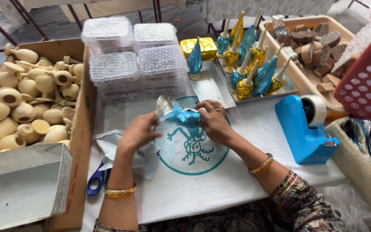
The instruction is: The person wraps a wooden ornament in blue foil, secures it with tape, and places it on a tray. They then wipe a wooden ornament with a cloth and wrap it in a holographic bag.
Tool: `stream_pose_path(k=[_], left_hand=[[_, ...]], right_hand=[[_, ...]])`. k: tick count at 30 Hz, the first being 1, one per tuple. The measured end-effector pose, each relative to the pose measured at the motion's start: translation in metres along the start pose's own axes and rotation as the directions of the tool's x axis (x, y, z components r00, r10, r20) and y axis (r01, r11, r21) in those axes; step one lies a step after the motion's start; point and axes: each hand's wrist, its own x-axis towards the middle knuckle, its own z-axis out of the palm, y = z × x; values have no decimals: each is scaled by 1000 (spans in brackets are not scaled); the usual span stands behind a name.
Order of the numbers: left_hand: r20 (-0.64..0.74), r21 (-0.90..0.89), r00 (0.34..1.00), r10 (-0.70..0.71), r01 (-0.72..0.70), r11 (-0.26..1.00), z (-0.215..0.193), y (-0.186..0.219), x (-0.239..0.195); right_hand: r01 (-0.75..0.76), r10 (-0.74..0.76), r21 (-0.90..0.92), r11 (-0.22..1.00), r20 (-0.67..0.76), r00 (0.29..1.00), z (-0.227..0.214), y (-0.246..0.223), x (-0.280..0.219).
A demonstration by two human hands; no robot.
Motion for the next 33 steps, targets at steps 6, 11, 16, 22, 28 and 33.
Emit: stream_pose_path(k=[6,11,16,22,28,33], left_hand=[[-244,-598,872,424,-480,642,47,24,13],[-315,-636,882,350,-470,612,66,30,15],[-483,-338,837,257,-449,827,62,46,9],[-422,-680,880,220,-467,565,73,25,23],[-529,-802,825,198,-563,201,81,0,33],[-502,-816,840,206,-539,210,32,49,3]], right_hand=[[23,-37,187,982,73,997,1,-2,-1],[-4,-2,226,974,27,1000,-8,-1,-3],[65,0,548,834,-118,993,-11,-11,-3],[87,-11,594,800,-130,992,0,-14,-7],[144,-65,592,793,-152,986,6,-14,-5],[163,-85,567,807,-161,983,10,-10,-6]])
